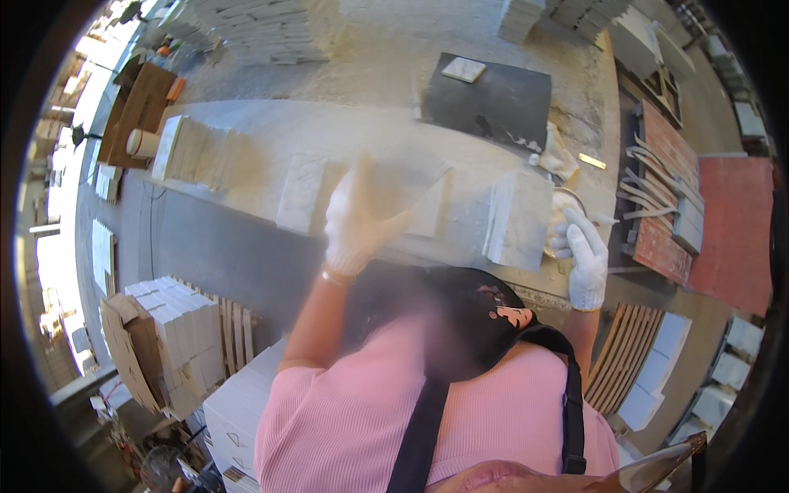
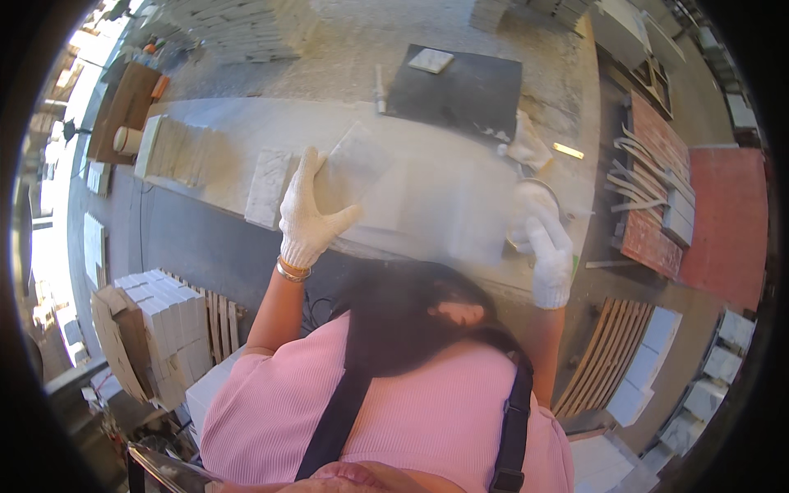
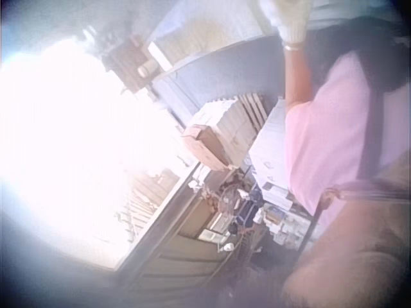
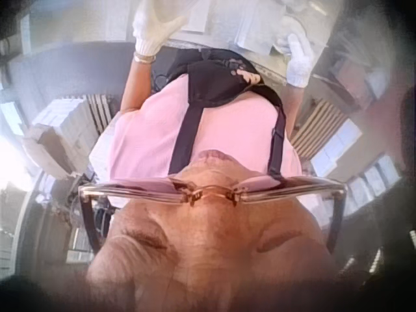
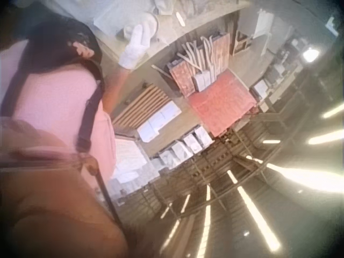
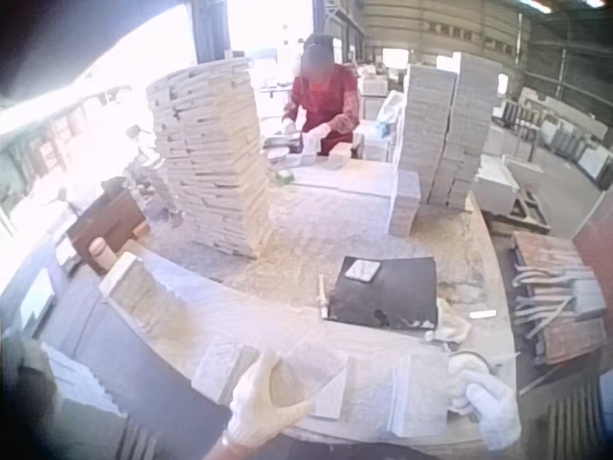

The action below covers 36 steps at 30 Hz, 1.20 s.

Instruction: The person repeatedly smooths the edges and surfaces of small rectangular tiles using a green abrasive block and a metal scraper. They handle each tile one at a time, turning it over to work different sides, then place it back on the workbench.

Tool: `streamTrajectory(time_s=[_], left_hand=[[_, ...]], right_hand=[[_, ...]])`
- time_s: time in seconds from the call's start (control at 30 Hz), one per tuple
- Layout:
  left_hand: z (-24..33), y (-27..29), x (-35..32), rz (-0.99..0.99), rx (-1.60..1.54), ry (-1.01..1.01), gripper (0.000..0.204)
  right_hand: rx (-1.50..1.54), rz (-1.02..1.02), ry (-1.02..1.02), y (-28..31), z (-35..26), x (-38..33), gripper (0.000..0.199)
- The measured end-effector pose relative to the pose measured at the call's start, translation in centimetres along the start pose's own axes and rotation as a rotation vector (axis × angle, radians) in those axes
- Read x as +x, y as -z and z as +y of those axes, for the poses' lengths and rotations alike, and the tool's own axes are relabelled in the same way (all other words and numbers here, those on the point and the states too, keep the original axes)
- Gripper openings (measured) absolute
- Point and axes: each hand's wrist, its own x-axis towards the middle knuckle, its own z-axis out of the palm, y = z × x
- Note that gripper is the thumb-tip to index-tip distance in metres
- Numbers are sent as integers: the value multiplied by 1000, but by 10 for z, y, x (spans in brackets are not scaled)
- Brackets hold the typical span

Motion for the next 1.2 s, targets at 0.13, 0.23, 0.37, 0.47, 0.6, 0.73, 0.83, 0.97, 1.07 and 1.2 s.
streamTrajectory(time_s=[0.13, 0.23, 0.37, 0.47, 0.6, 0.73, 0.83, 0.97, 1.07, 1.2], left_hand=[[59, -48, 11, -216, -190, -298, 95], [92, -73, 20, -386, -249, -474, 89], [114, -92, 28, -527, -162, -626, 80], [109, -93, 31, -542, -164, -664, 77], [77, -80, 32, -511, -253, -365, 80], [42, -72, 23, -534, -651, 347, 73], [25, -65, 14, -577, -692, 336, 66], [21, -68, 2, -623, -813, 529, 62], [25, -72, -2, -698, -995, 574, 58], [32, -80, -2, -769, -1041, 643, 58]], right_hand=[[27, -5, 52, -2, 6, 1, 44], [-45, 35, 102, 2, 14, 0, 44], [30, 99, 22, 13, 26, -10, 43], [121, 92, -76, 13, 34, -14, 42], [243, 101, -162, 9, 44, -19, 41], [229, 113, -153, 10, 50, -18, 41], [204, 109, -150, 13, 53, -16, 42], [233, 110, -185, 16, 55, -16, 44], [162, 114, -140, 15, 55, -17, 41], [146, 117, -91, 14, 52, -18, 41]])
